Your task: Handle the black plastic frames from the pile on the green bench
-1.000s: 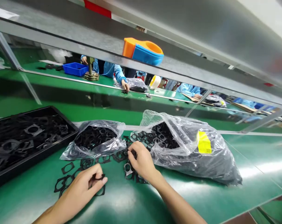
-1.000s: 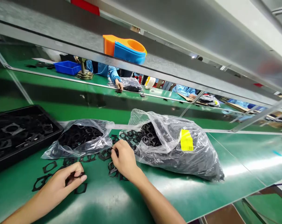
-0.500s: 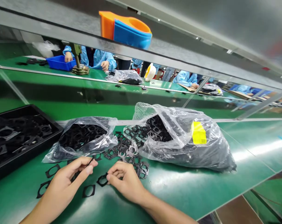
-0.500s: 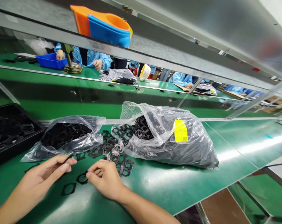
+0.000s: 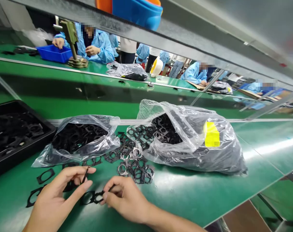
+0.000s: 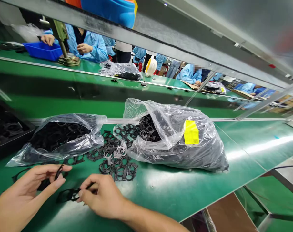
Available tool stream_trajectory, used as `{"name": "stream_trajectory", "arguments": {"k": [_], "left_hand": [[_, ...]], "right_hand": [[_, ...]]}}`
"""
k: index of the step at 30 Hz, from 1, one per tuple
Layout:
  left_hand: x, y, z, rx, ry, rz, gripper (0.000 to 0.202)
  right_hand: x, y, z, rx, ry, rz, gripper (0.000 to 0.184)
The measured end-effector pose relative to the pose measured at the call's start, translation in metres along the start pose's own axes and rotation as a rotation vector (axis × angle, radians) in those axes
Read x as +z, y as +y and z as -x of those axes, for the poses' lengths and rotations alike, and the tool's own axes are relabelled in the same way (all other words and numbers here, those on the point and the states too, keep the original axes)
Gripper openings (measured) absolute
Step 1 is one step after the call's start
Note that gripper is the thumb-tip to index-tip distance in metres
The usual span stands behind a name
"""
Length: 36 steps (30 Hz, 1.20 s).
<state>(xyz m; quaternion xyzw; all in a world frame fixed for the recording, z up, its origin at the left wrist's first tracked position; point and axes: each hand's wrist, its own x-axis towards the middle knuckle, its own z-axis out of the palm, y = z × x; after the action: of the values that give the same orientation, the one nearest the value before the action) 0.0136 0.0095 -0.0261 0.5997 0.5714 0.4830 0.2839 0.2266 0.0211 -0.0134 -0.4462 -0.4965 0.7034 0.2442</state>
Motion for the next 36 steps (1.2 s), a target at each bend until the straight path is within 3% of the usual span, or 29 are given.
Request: {"name": "stream_trajectory", "arguments": {"k": [4,10,15,18,24,32,36], "left_hand": [[0.000,0.006,-0.001,-0.049,0.002,0.083,0.030],[-0.003,0.004,0.002,-0.096,-0.108,0.102,0.035],[-0.003,0.011,-0.002,-0.139,-0.083,0.049,0.046],[-0.001,0.012,-0.005,-0.128,-0.101,0.003,0.042],[-0.003,0.010,-0.008,0.133,-0.130,-0.146,0.023],[-0.007,0.023,-0.010,0.514,-0.121,-0.275,0.024],[-0.005,0.020,-0.012,0.553,-0.138,-0.313,0.020]], "right_hand": [[-0.001,-0.006,-0.004,0.004,0.076,-0.051,0.029],[-0.002,-0.010,-0.007,0.001,0.073,-0.162,0.052],[-0.002,-0.013,-0.008,-0.005,0.063,-0.236,0.056],[-0.001,-0.014,-0.008,-0.017,0.096,-0.234,0.055],[-0.001,-0.021,-0.006,-0.063,0.135,-0.170,0.049],[-0.005,-0.027,-0.018,-0.130,0.163,-0.111,0.042],[-0.005,-0.029,-0.020,-0.101,0.117,-0.083,0.039]]}}
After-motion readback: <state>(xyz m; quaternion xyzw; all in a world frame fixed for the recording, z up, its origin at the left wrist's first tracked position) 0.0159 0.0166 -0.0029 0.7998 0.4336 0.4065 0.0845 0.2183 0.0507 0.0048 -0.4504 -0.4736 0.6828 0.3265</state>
